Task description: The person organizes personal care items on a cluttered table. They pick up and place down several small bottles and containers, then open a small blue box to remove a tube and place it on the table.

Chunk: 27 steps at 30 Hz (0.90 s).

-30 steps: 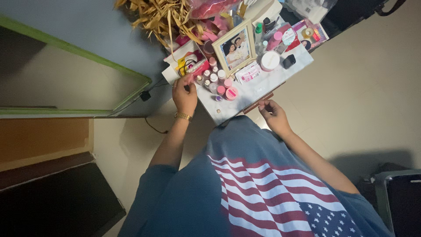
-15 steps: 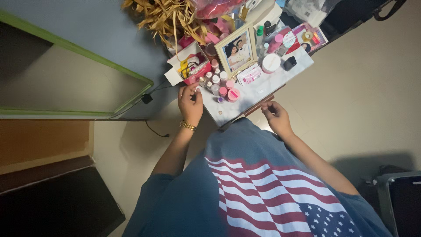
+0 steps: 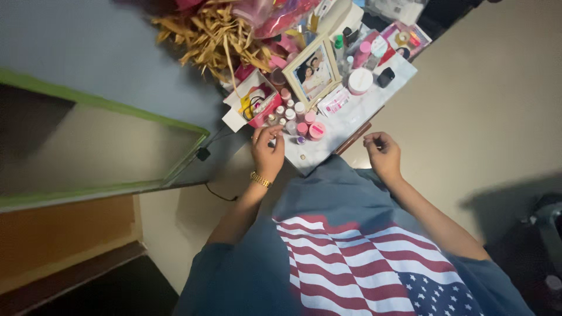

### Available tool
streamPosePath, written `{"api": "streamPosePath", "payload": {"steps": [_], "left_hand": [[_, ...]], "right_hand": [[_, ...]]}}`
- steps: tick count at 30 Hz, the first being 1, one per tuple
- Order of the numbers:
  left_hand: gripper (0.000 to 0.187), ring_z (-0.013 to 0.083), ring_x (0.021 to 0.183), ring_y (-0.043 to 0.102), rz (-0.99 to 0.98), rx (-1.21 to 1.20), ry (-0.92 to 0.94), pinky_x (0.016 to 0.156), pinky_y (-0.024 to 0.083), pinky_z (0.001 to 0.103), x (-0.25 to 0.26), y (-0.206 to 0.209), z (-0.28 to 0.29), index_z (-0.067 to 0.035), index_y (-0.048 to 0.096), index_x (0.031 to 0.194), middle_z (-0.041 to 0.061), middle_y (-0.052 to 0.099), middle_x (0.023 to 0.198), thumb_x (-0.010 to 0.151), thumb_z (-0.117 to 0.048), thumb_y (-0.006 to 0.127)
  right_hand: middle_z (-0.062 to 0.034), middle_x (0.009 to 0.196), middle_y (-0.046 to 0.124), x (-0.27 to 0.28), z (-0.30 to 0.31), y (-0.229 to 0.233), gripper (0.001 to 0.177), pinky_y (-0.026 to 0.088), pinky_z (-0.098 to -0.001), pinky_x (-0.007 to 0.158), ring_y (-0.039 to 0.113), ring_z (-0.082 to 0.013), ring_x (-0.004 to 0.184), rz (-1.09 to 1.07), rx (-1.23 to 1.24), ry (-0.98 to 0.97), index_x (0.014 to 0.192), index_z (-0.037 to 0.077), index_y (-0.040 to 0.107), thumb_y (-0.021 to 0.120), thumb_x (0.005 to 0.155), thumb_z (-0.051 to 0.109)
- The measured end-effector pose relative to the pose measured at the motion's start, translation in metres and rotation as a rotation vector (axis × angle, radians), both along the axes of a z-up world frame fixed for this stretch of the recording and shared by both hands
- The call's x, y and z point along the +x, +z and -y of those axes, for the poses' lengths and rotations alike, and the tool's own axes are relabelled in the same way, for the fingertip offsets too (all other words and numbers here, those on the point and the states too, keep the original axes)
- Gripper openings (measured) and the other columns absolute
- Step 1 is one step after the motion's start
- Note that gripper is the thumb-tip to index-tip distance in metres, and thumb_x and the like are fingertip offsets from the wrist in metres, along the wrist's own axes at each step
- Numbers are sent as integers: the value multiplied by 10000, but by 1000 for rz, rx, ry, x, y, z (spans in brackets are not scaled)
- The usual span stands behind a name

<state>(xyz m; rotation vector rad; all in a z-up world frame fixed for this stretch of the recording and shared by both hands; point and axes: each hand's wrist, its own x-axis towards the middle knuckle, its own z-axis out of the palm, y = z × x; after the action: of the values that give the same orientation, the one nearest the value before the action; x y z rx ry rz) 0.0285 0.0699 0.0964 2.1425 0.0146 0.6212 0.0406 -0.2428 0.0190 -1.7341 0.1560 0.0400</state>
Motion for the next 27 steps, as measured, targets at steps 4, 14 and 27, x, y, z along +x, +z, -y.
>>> {"api": "streamPosePath", "payload": {"steps": [4,14,27], "left_hand": [[213,197,825,602,24,51,-53,776,508,334,5,0,9,-86,726,1067,58,651,963,875,5,729],[203,221,851,678,-33,-46,21,769,553,342,45,7,92,-60,718,1053,82,686,963,869,25,702],[120,239,834,666,-100,89,275,802,534,379,92,12,195,-94,729,942,64,693,881,854,-15,743]], "right_hand": [[-46,891,695,6,16,2,78,517,-239,736,649,-101,807,61,-72,-164,998,6,672,636,1004,74],[-58,956,693,147,123,-24,61,542,-283,821,665,-125,881,194,-281,-134,1046,14,648,654,1011,64],[-145,1036,673,356,173,-131,244,546,-429,818,682,-297,904,125,-726,252,1126,107,709,756,898,182]]}}
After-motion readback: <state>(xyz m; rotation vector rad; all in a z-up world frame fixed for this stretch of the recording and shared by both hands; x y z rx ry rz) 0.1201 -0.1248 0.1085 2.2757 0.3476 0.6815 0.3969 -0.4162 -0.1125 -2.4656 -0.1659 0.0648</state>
